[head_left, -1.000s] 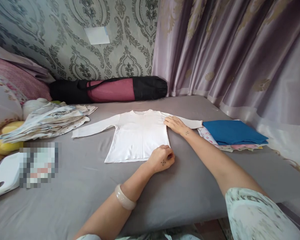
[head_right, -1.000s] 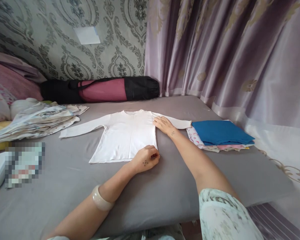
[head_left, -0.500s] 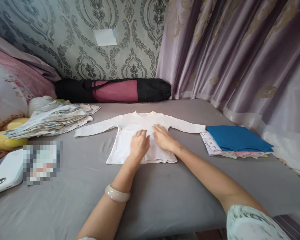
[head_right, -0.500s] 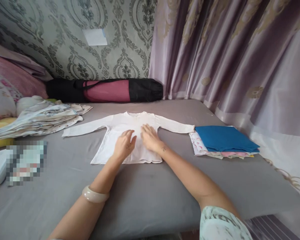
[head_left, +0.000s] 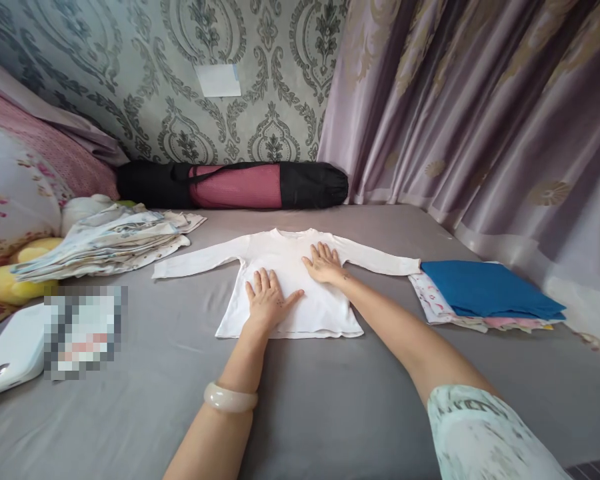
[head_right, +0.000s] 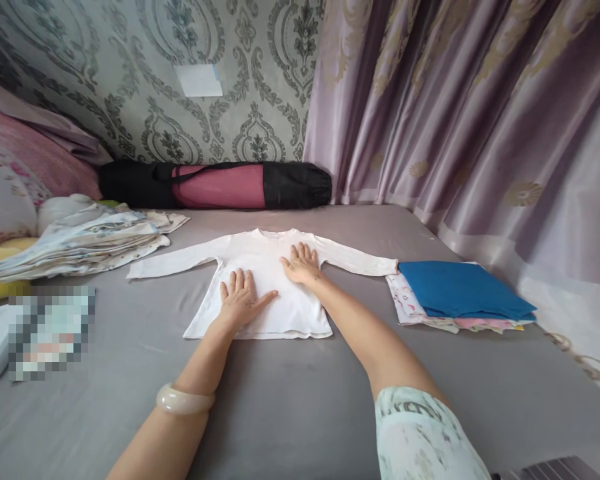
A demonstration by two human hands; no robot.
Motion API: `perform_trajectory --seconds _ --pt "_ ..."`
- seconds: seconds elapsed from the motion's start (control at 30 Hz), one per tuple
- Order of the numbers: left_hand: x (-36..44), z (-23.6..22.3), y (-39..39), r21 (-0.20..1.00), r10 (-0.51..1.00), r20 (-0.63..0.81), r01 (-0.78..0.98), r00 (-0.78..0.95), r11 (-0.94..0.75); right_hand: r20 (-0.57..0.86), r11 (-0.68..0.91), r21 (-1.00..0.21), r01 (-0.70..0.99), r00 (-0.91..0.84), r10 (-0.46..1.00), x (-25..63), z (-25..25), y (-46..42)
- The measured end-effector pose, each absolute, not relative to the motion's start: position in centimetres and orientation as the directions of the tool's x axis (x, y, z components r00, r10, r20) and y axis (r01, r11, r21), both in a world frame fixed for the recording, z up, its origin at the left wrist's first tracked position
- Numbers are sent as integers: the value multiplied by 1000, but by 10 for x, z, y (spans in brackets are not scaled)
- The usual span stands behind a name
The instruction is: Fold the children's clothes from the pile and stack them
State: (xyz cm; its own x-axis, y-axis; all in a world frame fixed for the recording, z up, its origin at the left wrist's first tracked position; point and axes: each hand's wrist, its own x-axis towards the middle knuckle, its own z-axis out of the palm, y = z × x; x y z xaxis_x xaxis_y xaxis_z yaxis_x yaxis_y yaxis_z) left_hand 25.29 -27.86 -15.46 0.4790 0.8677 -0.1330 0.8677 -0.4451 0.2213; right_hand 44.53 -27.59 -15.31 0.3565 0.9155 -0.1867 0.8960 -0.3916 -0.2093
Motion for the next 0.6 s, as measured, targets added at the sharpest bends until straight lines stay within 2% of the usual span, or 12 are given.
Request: perform_trajectory --seconds 0.1,0.27,0.37,0.6 --pt "253 -151 -278 230 862 -184 873 472 -429 -206 -467 -187 864 430 879 460 -152 -253" --pt "253 -152 -275 252 859 -201 873 470 -419 -110 -517 -148 843 505 856 468 -156 -236" --pt "252 -154 -272 257 863 -186 871 470 -419 -65 -469 -150 871 464 883 463 -160 -247" --pt "251 -158 -273 244 870 -127 865 477 -439 -57 -271 -171 947 265 962 441 -160 -312"
